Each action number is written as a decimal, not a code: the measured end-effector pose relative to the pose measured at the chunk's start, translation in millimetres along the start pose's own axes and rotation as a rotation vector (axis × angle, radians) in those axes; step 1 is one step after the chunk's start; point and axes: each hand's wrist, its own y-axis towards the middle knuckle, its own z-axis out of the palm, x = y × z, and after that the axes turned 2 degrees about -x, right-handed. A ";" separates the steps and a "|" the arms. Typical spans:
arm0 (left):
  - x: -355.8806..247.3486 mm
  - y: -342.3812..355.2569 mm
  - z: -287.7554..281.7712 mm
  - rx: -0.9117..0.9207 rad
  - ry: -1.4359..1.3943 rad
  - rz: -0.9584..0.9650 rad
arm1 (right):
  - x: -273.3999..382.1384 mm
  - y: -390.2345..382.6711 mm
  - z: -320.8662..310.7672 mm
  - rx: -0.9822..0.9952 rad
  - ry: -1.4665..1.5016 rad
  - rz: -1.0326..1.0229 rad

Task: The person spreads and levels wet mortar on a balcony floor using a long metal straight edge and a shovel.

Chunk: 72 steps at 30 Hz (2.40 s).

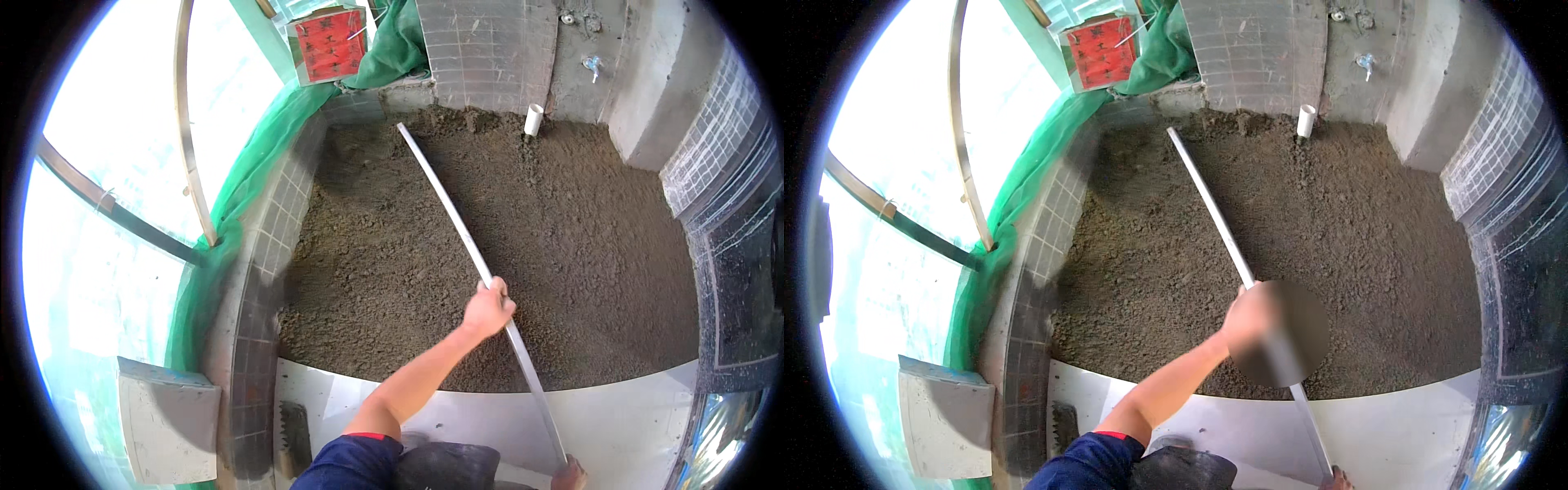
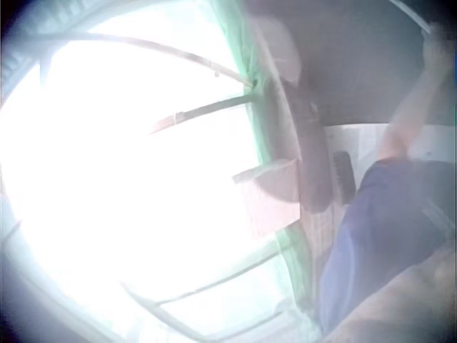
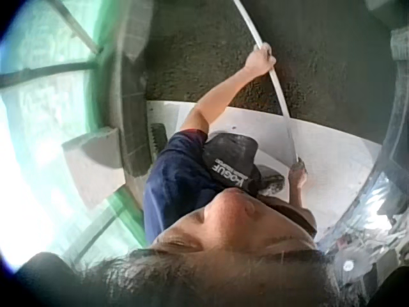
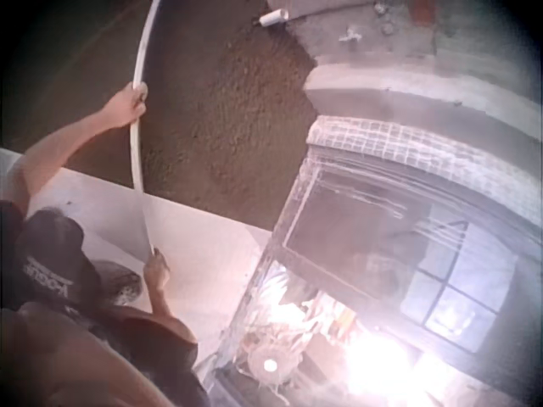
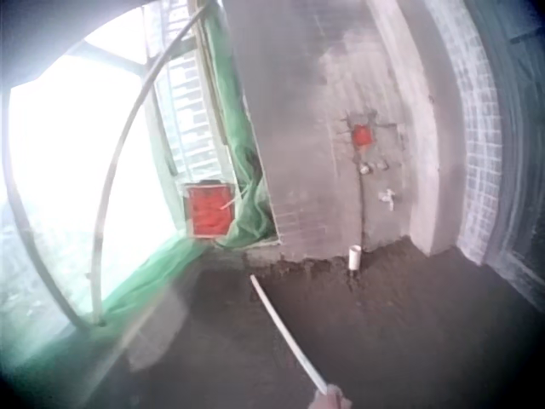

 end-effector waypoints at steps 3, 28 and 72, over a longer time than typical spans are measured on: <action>14.8 2.6 -35.3 0.003 0.243 -0.006 | 21.4 4.6 -4.5 0.069 -0.043 0.010; -2.5 -4.9 -87.6 -0.155 -0.042 -0.074 | 24.4 53.4 -15.7 -0.069 -0.092 0.021; 13.9 -43.0 -125.6 -0.146 -0.027 -0.322 | 11.4 103.1 -42.9 0.109 -0.212 -0.282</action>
